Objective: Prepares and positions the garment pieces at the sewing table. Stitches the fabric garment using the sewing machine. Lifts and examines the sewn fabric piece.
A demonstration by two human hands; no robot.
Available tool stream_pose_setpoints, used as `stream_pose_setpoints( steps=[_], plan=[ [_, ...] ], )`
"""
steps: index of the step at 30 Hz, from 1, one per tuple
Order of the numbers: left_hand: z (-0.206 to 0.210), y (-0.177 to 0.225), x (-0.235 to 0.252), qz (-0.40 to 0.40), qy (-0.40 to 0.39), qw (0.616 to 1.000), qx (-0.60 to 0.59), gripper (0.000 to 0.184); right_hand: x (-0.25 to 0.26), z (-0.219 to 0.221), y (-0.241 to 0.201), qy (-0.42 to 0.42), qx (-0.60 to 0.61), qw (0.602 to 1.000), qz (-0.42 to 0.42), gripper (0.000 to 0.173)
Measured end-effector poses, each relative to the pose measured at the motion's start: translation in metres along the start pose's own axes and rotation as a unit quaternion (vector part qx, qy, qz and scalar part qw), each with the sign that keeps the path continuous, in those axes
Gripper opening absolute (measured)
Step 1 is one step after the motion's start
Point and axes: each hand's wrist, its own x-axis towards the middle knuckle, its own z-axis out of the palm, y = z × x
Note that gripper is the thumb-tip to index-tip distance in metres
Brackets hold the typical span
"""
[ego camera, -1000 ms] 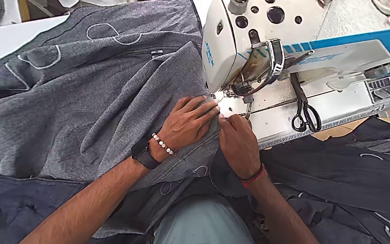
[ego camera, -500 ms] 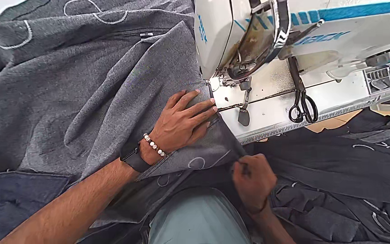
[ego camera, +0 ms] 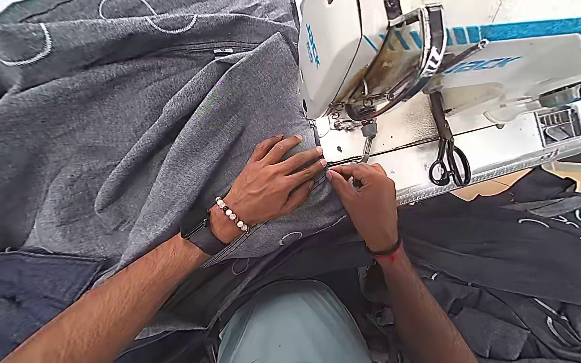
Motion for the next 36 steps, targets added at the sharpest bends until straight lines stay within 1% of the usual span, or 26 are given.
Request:
stream_pose_setpoints(
  steps=[2,4,6,8,9,11,13,14,15,17,19,21,23,25,26,28,32,36],
  plan=[
    [0.0,0.0,0.0,0.0,-0.001,1.0,0.001,0.043,0.003,0.001,-0.005,0.006,-0.055,0.998,-0.012,0.016],
    [0.0,0.0,0.0,0.005,-0.006,1.0,0.007,0.043,0.006,0.007,-0.009,0.043,-0.141,0.986,-0.081,0.017],
    [0.001,0.001,-0.002,0.013,-0.003,1.0,0.014,0.042,0.001,0.015,-0.014,0.073,-0.214,0.96,-0.163,0.02],
    [-0.001,0.001,0.0,0.025,0.007,1.0,0.015,0.041,-0.003,0.014,-0.016,0.071,-0.221,0.954,-0.188,0.019],
    [-0.001,0.001,0.0,0.028,0.013,0.999,0.017,0.04,-0.004,0.012,-0.013,0.057,-0.188,0.964,-0.182,0.018],
    [-0.002,0.002,-0.002,0.026,0.018,0.999,0.018,0.039,-0.006,0.005,0.0,0.006,-0.056,0.992,-0.113,0.016],
    [-0.001,0.002,-0.001,0.023,0.015,0.999,0.02,0.039,-0.004,-0.006,0.013,-0.032,0.045,0.998,-0.044,0.024],
    [-0.001,0.002,-0.002,0.022,0.011,1.0,0.019,0.04,-0.004,-0.011,0.016,-0.047,0.069,0.996,-0.021,0.027],
    [-0.001,0.002,-0.002,0.023,0.008,1.0,0.019,0.04,-0.004,-0.013,0.017,-0.063,0.077,0.995,-0.011,0.027],
    [-0.002,0.002,-0.001,0.023,0.007,1.0,0.018,0.04,-0.003,-0.015,0.016,-0.088,0.079,0.993,-0.004,0.02],
    [-0.002,0.002,0.0,0.023,0.01,1.0,0.019,0.039,-0.003,-0.016,0.013,-0.103,0.078,0.992,0.008,0.015],
    [-0.002,0.002,0.0,0.018,0.012,1.0,0.022,0.039,-0.006,-0.015,0.013,-0.1,0.061,0.993,0.004,0.016],
    [-0.002,0.003,-0.001,0.015,0.013,1.0,0.022,0.04,-0.017,-0.006,0.014,-0.052,0.006,0.997,-0.051,0.022],
    [-0.001,0.003,-0.001,0.012,0.013,1.0,0.025,0.04,-0.029,0.004,0.013,0.003,-0.079,0.989,-0.124,0.029],
    [-0.001,0.003,-0.001,0.012,0.012,1.0,0.024,0.041,-0.035,0.008,0.012,0.017,-0.118,0.981,-0.152,0.031],
    [-0.002,0.002,-0.001,0.015,0.008,1.0,0.022,0.04,-0.041,0.01,0.011,0.015,-0.166,0.969,-0.184,0.036],
    [-0.003,0.0,0.001,0.025,0.0,0.999,0.024,0.039,-0.04,0.006,0.014,0.0,-0.186,0.961,-0.203,0.037],
    [-0.005,-0.007,0.006,0.004,-0.009,0.999,0.034,0.04,-0.027,0.008,0.011,-0.007,-0.199,0.96,-0.196,0.04]
  ],
)
